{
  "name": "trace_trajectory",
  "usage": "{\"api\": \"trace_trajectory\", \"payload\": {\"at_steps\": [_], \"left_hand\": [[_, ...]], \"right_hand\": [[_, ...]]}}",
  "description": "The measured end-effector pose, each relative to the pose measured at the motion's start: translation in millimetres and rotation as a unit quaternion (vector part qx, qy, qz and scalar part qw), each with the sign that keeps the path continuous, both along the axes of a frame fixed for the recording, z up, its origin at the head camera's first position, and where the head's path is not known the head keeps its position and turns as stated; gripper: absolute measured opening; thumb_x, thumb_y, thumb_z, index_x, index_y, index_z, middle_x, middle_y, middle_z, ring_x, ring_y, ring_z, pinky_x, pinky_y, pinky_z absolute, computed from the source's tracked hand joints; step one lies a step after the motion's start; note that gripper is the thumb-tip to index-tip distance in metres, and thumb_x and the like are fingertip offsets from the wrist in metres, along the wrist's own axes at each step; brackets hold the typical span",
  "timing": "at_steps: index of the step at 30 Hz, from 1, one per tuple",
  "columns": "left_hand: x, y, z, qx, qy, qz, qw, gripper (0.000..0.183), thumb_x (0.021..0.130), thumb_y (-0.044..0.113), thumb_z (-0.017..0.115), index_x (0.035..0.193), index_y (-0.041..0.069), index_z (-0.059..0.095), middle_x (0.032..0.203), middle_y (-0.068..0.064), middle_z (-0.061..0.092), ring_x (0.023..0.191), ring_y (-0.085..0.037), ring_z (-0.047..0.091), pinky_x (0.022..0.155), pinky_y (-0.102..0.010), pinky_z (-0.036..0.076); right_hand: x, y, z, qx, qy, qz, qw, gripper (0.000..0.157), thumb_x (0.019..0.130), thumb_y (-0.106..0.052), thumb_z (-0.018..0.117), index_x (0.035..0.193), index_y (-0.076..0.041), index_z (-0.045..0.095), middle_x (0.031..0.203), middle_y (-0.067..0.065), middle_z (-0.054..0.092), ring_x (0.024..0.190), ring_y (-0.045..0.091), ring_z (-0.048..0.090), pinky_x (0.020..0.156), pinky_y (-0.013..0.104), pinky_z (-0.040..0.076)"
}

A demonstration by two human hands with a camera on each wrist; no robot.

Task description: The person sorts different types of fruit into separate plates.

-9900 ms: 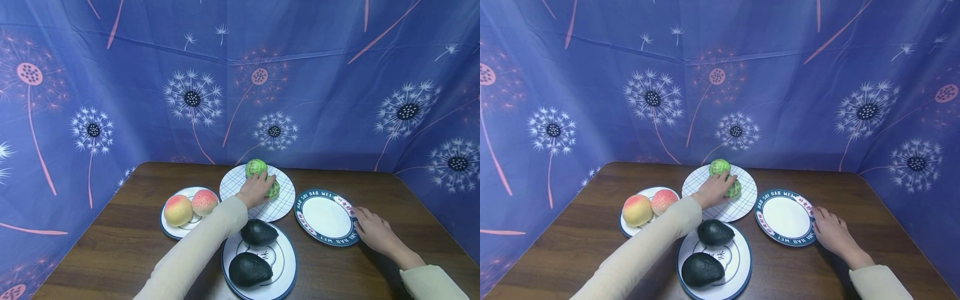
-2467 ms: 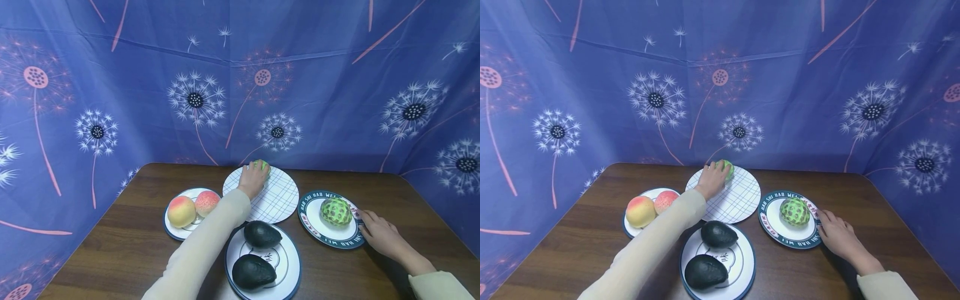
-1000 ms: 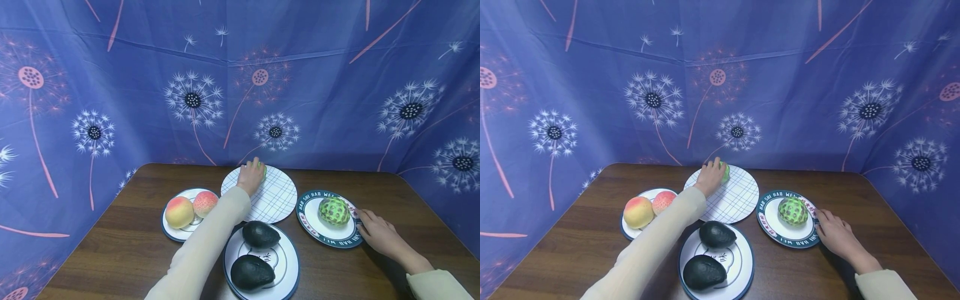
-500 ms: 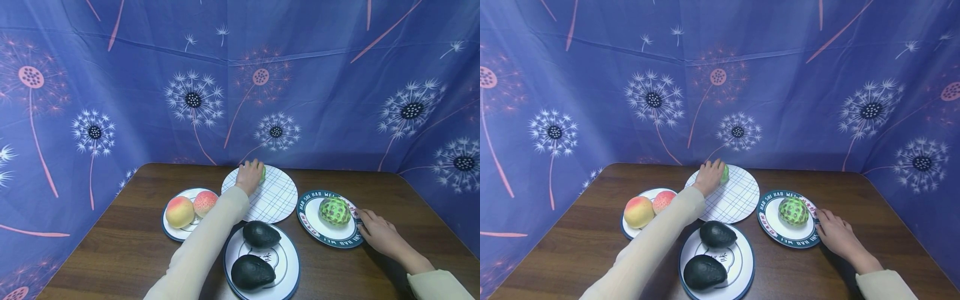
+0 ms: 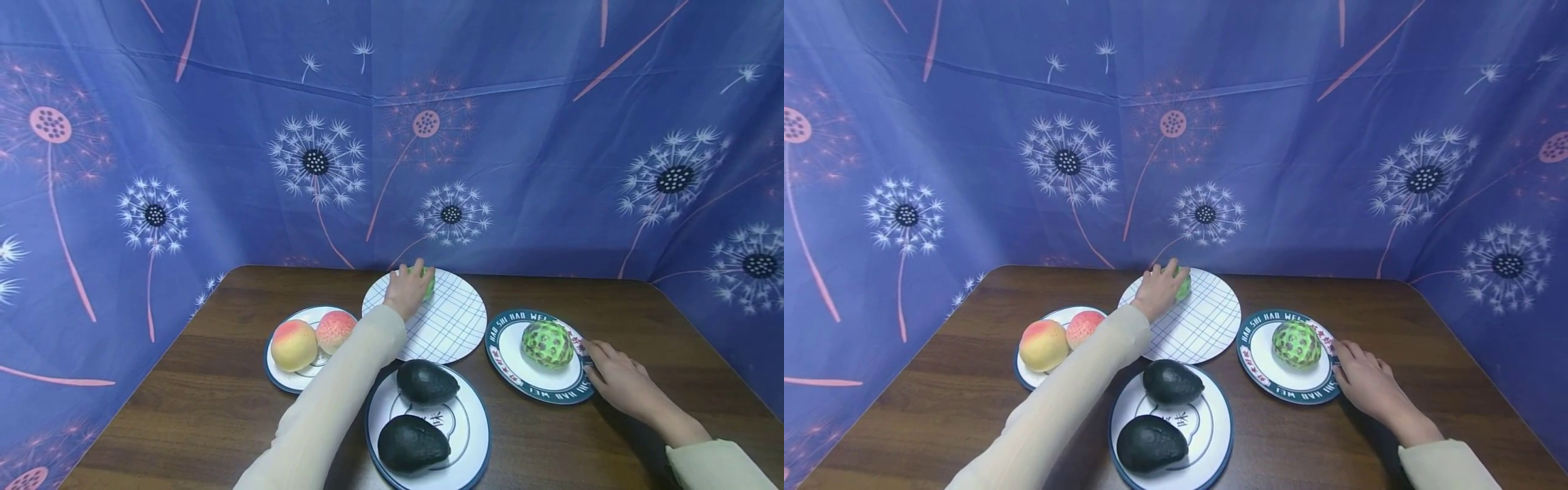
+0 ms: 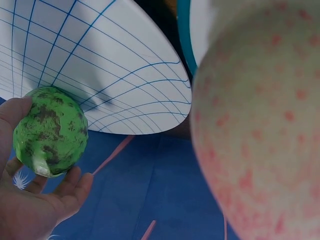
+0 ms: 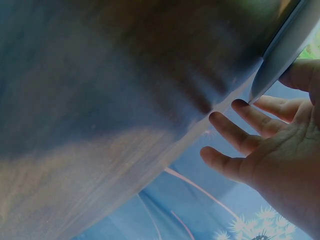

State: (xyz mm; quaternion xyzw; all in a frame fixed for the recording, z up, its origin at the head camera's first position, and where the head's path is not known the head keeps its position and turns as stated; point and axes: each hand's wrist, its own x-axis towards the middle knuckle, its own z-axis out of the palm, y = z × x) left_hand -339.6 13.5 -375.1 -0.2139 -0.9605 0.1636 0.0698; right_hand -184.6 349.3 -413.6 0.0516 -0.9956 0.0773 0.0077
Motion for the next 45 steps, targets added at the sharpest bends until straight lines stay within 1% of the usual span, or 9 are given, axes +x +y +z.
{"api": "trace_trajectory", "payload": {"at_steps": [5, 11, 15, 20, 24, 28, 37, 42, 45], "left_hand": [[0.6, 1.0, -0.7, -0.008, 0.003, -0.004, 1.0, 0.061, 0.091, 0.018, 0.052, 0.144, 0.025, 0.022, 0.145, -0.005, 0.027, 0.119, -0.032, 0.045, 0.092, -0.041, 0.048], [1.6, 1.0, -1.8, -0.023, 0.005, -0.004, 0.9997, 0.065, 0.09, 0.018, 0.053, 0.145, 0.024, 0.019, 0.148, -0.001, 0.026, 0.12, -0.033, 0.044, 0.094, -0.042, 0.045], [2.9, 1.0, -1.6, -0.024, 0.013, -0.006, 0.9996, 0.068, 0.087, 0.018, 0.058, 0.144, 0.024, 0.021, 0.145, -0.001, 0.03, 0.117, -0.032, 0.046, 0.093, -0.042, 0.046], [4.0, 1.1, -0.8, -0.027, 0.024, -0.011, 0.9993, 0.067, 0.085, 0.019, 0.06, 0.142, 0.024, 0.024, 0.14, -0.001, 0.034, 0.113, -0.032, 0.048, 0.09, -0.044, 0.047], [4.6, 1.1, 0.2, -0.025, 0.024, -0.014, 0.9993, 0.065, 0.085, 0.019, 0.061, 0.139, 0.025, 0.026, 0.136, -0.001, 0.037, 0.111, -0.032, 0.05, 0.089, -0.045, 0.047], [5.0, 1.1, 1.7, -0.028, 0.022, -0.015, 0.9993, 0.064, 0.085, 0.02, 0.061, 0.138, 0.025, 0.027, 0.135, -0.001, 0.038, 0.112, -0.033, 0.05, 0.09, -0.046, 0.047], [6.4, 0.2, 2.3, -0.018, 0.018, -0.022, 0.9994, 0.066, 0.083, 0.018, 0.063, 0.138, 0.025, 0.028, 0.134, -0.002, 0.039, 0.114, -0.034, 0.049, 0.092, -0.048, 0.045], [9.0, -0.2, 7.1, -0.011, 0.023, -0.032, 0.9992, 0.072, 0.079, 0.018, 0.067, 0.139, 0.026, 0.027, 0.137, -0.003, 0.038, 0.116, -0.034, 0.048, 0.093, -0.049, 0.045], [11.1, 1.0, 10.5, -0.003, 0.021, -0.04, 0.999, 0.072, 0.08, 0.018, 0.067, 0.14, 0.026, 0.027, 0.139, -0.003, 0.037, 0.117, -0.035, 0.047, 0.093, -0.049, 0.044]], "right_hand": [[-1.2, 0.5, 0.8, 0.001, -0.007, -0.004, 1.0, 0.051, 0.087, -0.014, 0.052, 0.129, 0.01, 0.038, 0.124, 0.035, 0.039, 0.11, 0.055, 0.038, 0.083, 0.073, 0.028], [-1.7, 0.7, 1.2, 0.002, -0.008, -0.002, 1.0, 0.051, 0.087, -0.015, 0.052, 0.129, 0.01, 0.037, 0.124, 0.034, 0.039, 0.11, 0.055, 0.038, 0.084, 0.073, 0.028], [-1.6, 1.2, 1.0, 0.0, -0.007, 0.001, 1.0, 0.05, 0.087, -0.015, 0.052, 0.129, 0.009, 0.038, 0.124, 0.034, 0.04, 0.11, 0.055, 0.039, 0.083, 0.073, 0.028], [-0.7, 1.5, -0.3, -0.004, -0.003, 0.003, 1.0, 0.05, 0.087, -0.014, 0.053, 0.129, 0.01, 0.038, 0.123, 0.034, 0.04, 0.11, 0.055, 0.039, 0.083, 0.073, 0.028], [-0.5, 2.0, -0.9, -0.003, -0.005, 0.001, 1.0, 0.051, 0.087, -0.014, 0.053, 0.129, 0.011, 0.038, 0.123, 0.034, 0.04, 0.11, 0.055, 0.039, 0.083, 0.073, 0.029], [-0.5, 2.6, -0.2, -0.001, -0.006, 0.0, 1.0, 0.051, 0.087, -0.015, 0.053, 0.129, 0.01, 0.038, 0.123, 0.034, 0.04, 0.11, 0.055, 0.039, 0.082, 0.073, 0.029], [-0.7, 2.4, 1.0, -0.001, -0.011, -0.001, 1.0, 0.051, 0.087, -0.015, 0.053, 0.129, 0.011, 0.038, 0.123, 0.034, 0.04, 0.109, 0.055, 0.04, 0.083, 0.073, 0.029], [-0.6, 1.6, 1.4, -0.001, -0.012, -0.003, 1.0, 0.051, 0.087, -0.015, 0.053, 0.128, 0.011, 0.038, 0.123, 0.035, 0.04, 0.109, 0.055, 0.039, 0.083, 0.073, 0.029], [-0.8, 1.5, 1.2, 0.001, -0.01, -0.003, 1.0, 0.051, 0.087, -0.015, 0.053, 0.128, 0.011, 0.038, 0.123, 0.035, 0.04, 0.109, 0.055, 0.039, 0.083, 0.073, 0.029]]}}
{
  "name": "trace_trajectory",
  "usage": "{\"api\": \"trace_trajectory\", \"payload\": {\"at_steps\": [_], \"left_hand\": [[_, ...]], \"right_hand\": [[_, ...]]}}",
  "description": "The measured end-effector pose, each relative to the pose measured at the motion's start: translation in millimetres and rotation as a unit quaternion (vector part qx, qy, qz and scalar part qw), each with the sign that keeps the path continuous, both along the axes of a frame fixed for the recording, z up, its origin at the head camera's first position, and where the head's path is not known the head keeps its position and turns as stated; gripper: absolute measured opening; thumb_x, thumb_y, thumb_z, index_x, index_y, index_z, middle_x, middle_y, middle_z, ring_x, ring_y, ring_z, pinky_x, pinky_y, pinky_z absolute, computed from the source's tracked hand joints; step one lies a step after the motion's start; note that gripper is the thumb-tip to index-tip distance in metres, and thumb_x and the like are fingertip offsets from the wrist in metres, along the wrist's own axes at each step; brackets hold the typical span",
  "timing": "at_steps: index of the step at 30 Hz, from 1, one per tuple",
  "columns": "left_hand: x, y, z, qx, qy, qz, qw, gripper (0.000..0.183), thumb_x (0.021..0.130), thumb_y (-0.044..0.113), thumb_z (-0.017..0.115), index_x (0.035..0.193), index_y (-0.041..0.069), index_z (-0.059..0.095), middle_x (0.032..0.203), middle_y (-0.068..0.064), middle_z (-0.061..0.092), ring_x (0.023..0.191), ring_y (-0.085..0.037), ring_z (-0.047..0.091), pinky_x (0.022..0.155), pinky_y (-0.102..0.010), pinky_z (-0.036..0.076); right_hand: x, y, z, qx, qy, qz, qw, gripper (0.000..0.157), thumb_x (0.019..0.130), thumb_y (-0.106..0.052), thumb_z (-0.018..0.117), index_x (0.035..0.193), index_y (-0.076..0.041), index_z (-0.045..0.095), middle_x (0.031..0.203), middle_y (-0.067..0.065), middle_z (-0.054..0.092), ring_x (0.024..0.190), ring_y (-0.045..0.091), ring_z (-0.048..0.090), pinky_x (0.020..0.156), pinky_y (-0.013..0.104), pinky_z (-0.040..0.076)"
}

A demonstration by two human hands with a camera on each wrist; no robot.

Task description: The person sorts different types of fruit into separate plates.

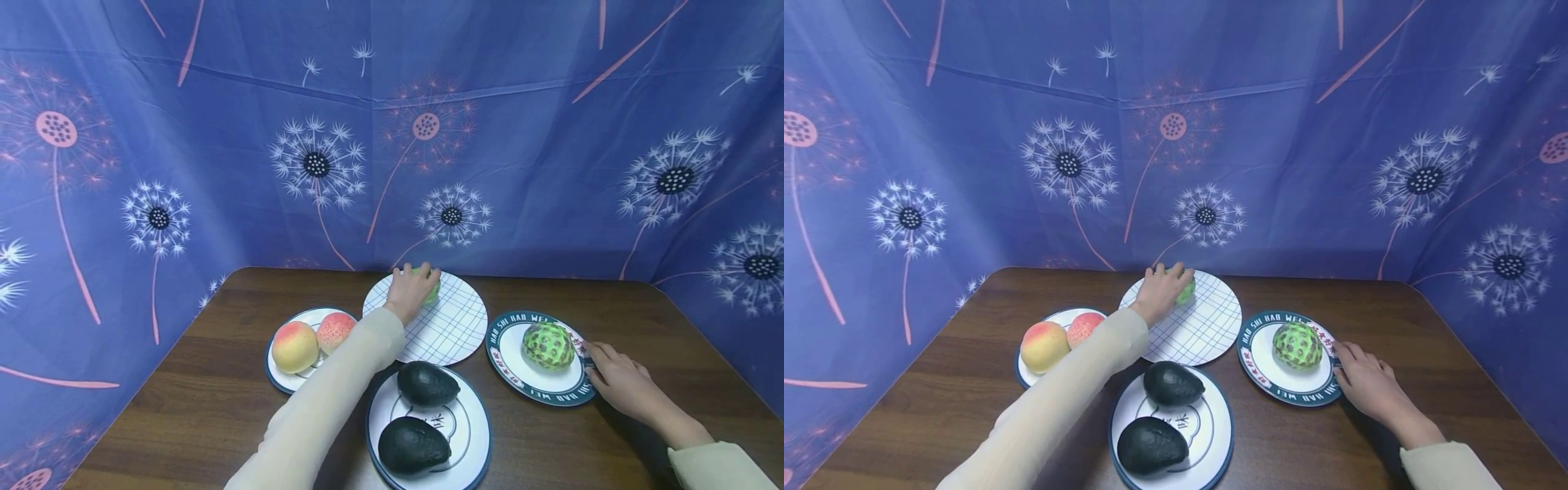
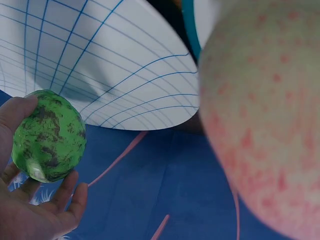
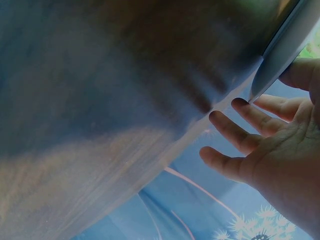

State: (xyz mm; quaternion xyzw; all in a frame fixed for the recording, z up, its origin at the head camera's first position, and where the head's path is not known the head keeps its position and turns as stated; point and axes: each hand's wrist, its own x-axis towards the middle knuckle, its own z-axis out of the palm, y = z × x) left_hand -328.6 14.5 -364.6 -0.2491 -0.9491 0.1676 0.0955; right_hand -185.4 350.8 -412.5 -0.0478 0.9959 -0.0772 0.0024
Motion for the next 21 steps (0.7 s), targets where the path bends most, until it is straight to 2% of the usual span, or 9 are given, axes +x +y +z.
{"api": "trace_trajectory", "payload": {"at_steps": [10, 21], "left_hand": [[7.1, 11.8, 5.4, 0.007, 0.011, -0.033, 0.9994, 0.066, 0.084, 0.025, 0.063, 0.14, 0.026, 0.027, 0.137, -0.002, 0.038, 0.117, -0.032, 0.048, 0.093, -0.048, 0.044], [19.8, 27.8, 11.0, 0.006, 0.01, -0.066, 0.9978, 0.077, 0.078, 0.042, 0.068, 0.141, 0.028, 0.027, 0.139, 0.0, 0.037, 0.119, -0.03, 0.046, 0.096, -0.047, 0.042]], "right_hand": [[-0.2, -0.3, -0.6, 0.001, 0.005, 0.002, 1.0, 0.051, 0.087, -0.014, 0.053, 0.128, 0.012, 0.038, 0.123, 0.035, 0.04, 0.109, 0.055, 0.039, 0.082, 0.073, 0.03], [-1.6, 0.9, -1.3, 0.0, -0.001, 0.0, 1.0, 0.052, 0.087, -0.015, 0.053, 0.128, 0.012, 0.038, 0.123, 0.035, 0.04, 0.109, 0.055, 0.039, 0.082, 0.073, 0.029]]}}
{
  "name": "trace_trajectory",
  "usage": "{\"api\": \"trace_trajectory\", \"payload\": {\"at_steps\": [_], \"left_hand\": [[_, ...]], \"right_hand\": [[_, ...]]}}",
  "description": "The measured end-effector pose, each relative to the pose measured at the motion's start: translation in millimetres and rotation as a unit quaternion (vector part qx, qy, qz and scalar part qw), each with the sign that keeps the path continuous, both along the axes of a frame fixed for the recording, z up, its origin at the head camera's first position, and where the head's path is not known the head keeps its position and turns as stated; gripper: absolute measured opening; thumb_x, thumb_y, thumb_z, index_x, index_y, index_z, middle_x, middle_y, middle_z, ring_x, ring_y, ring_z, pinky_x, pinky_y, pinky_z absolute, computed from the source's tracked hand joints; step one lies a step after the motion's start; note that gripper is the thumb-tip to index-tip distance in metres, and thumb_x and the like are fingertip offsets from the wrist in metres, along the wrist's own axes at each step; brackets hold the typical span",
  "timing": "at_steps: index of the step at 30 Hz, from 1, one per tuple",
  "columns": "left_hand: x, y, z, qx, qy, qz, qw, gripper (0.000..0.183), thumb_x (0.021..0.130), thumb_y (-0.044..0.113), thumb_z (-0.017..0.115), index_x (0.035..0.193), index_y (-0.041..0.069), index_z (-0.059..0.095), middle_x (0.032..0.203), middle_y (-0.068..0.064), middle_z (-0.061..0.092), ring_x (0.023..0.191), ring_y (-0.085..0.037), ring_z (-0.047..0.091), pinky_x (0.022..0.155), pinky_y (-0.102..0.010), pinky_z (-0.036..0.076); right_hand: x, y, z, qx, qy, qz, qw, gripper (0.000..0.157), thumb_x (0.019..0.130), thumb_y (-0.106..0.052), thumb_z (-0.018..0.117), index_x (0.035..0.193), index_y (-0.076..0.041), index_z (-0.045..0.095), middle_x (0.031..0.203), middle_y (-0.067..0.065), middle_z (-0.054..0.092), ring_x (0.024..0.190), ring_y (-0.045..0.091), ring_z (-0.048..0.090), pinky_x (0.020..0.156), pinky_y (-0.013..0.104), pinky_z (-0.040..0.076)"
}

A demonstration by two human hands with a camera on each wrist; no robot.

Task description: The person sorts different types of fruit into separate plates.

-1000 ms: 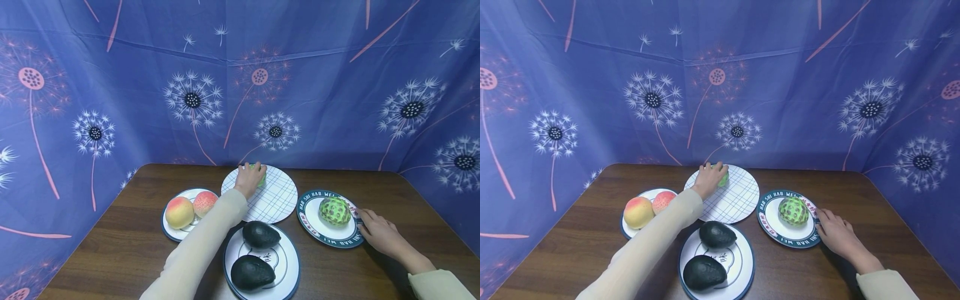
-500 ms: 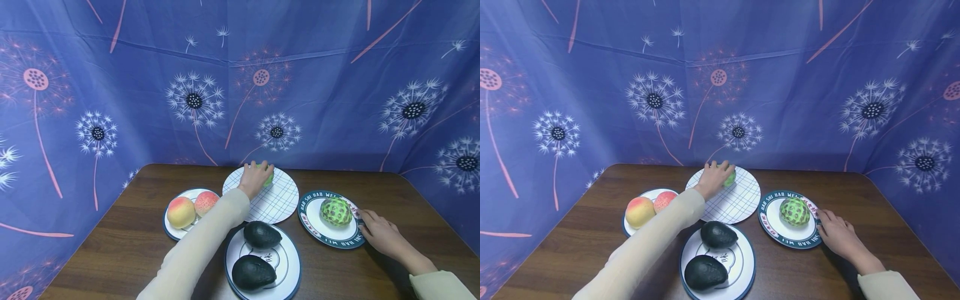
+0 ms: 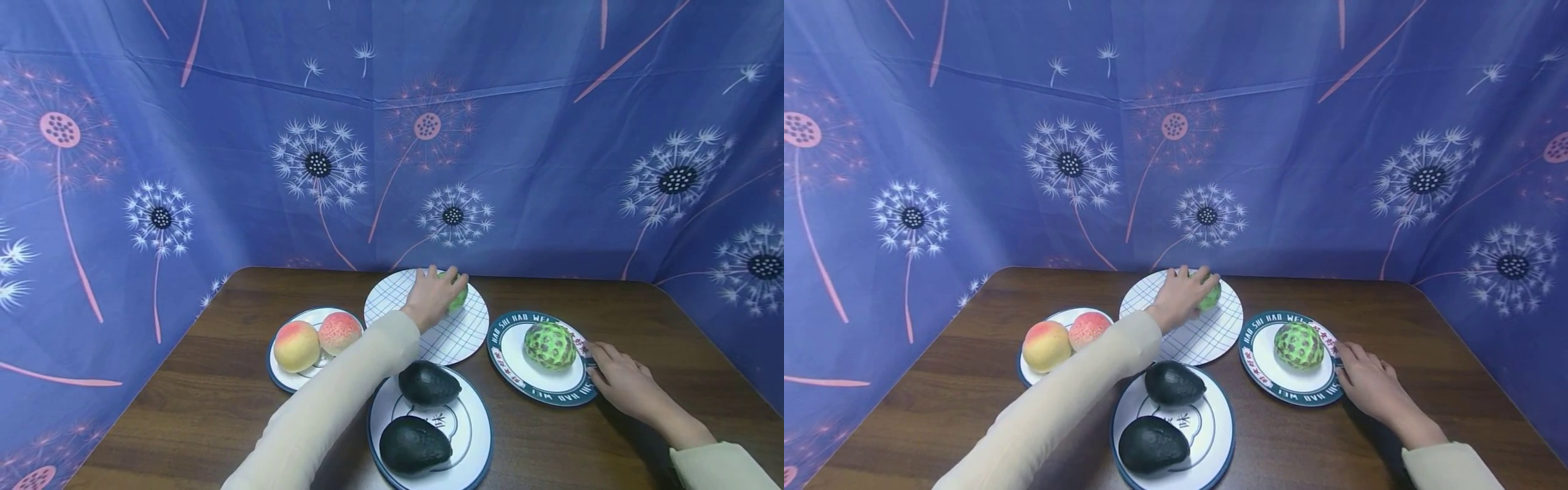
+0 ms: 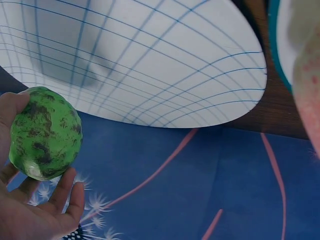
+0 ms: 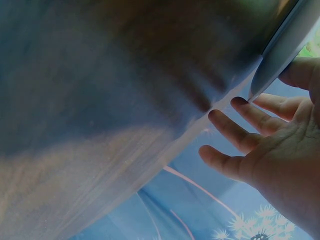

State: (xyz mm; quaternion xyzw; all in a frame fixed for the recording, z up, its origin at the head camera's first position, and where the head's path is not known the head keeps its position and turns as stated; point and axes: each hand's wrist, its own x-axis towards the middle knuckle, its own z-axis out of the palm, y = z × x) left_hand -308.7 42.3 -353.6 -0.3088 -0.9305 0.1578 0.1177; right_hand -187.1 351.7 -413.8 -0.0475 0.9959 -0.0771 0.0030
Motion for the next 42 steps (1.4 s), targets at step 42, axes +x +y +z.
{"api": "trace_trajectory", "payload": {"at_steps": [42], "left_hand": [[54.1, 56.3, 6.2, -0.048, -0.023, -0.119, 0.9915, 0.078, 0.075, 0.053, 0.065, 0.139, 0.034, 0.024, 0.138, 0.006, 0.035, 0.116, -0.023, 0.046, 0.094, -0.037, 0.043]], "right_hand": [[3.1, -1.1, 0.0, 0.004, 0.021, 0.017, 1.0, 0.049, 0.087, -0.013, 0.051, 0.127, 0.011, 0.039, 0.122, 0.034, 0.041, 0.108, 0.055, 0.04, 0.082, 0.072, 0.03]]}}
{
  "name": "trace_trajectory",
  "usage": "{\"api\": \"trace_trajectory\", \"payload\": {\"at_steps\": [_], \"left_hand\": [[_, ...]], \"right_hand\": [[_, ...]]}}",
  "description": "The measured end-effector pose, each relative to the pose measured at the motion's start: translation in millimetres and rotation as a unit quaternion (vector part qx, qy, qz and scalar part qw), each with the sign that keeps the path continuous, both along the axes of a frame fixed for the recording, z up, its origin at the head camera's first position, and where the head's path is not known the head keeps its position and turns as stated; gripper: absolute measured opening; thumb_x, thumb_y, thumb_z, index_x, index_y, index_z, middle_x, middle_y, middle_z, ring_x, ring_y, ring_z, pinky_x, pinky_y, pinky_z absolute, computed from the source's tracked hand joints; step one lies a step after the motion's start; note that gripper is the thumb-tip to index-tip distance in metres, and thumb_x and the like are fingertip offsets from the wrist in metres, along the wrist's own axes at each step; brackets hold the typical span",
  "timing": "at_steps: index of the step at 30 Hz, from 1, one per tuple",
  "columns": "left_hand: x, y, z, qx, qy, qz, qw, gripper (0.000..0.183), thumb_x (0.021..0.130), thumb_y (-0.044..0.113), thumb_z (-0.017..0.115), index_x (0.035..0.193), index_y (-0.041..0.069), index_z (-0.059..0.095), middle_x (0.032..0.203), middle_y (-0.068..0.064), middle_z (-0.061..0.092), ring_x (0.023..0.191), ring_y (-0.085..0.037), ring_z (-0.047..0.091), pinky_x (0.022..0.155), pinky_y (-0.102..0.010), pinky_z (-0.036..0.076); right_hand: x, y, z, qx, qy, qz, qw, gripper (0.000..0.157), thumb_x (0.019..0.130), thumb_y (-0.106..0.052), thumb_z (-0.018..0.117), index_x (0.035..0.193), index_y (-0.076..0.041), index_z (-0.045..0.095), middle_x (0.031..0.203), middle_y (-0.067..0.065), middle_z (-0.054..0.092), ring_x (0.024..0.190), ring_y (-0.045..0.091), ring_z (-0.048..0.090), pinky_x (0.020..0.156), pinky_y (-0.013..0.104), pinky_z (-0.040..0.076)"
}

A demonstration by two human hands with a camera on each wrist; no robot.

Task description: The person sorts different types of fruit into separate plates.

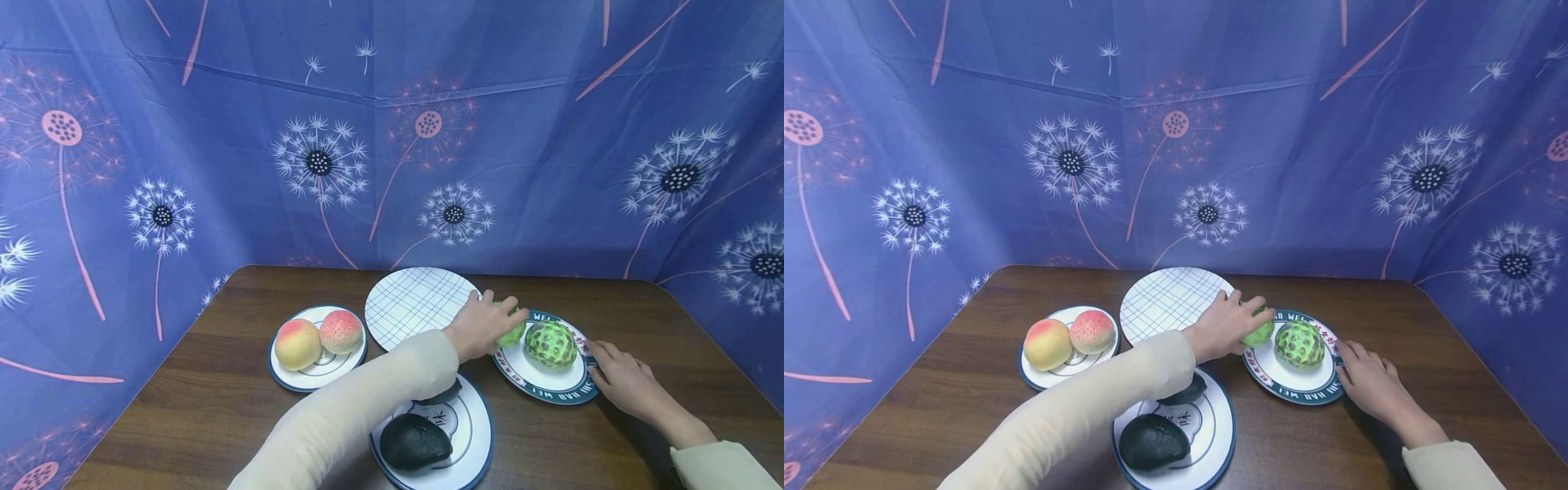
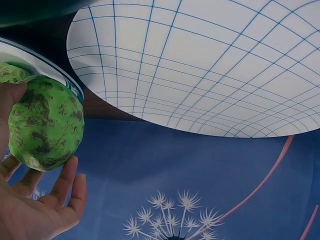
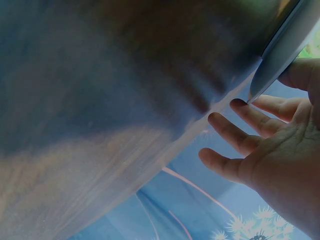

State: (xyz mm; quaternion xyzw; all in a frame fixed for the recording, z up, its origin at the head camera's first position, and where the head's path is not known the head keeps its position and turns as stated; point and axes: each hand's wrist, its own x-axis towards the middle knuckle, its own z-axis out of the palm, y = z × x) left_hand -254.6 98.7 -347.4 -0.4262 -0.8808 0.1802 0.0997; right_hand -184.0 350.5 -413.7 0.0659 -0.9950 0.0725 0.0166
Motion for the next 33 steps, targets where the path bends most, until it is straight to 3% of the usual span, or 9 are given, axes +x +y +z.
{"api": "trace_trajectory", "payload": {"at_steps": [5, 17, 33], "left_hand": [[1.6, 2.3, -2.7, -0.014, 0.006, -0.008, 0.9999, 0.077, 0.075, 0.055, 0.064, 0.138, 0.035, 0.025, 0.138, 0.007, 0.035, 0.115, -0.021, 0.046, 0.096, -0.039, 0.043], [4.9, 6.2, -2.6, -0.017, -0.02, -0.01, 0.9996, 0.076, 0.074, 0.052, 0.067, 0.137, 0.037, 0.027, 0.135, 0.008, 0.037, 0.116, -0.021, 0.045, 0.099, -0.041, 0.041], [5.8, 11.3, -5.1, -0.009, -0.034, -0.014, 0.9993, 0.073, 0.077, 0.051, 0.065, 0.137, 0.034, 0.026, 0.134, 0.007, 0.038, 0.11, -0.02, 0.048, 0.091, -0.034, 0.045]], "right_hand": [[-0.6, -0.2, 0.4, 0.005, -0.004, -0.002, 1.0, 0.049, 0.087, -0.014, 0.051, 0.128, 0.011, 0.039, 0.122, 0.034, 0.041, 0.108, 0.055, 0.04, 0.081, 0.072, 0.03], [-2.2, -0.4, -0.4, 0.008, -0.007, -0.003, 1.0, 0.05, 0.087, -0.014, 0.052, 0.128, 0.012, 0.039, 0.122, 0.035, 0.041, 0.109, 0.056, 0.04, 0.081, 0.072, 0.03], [-3.5, 0.7, -1.7, 0.009, -0.01, -0.007, 1.0, 0.05, 0.088, -0.015, 0.052, 0.128, 0.011, 0.038, 0.123, 0.035, 0.04, 0.109, 0.056, 0.039, 0.082, 0.073, 0.029]]}}
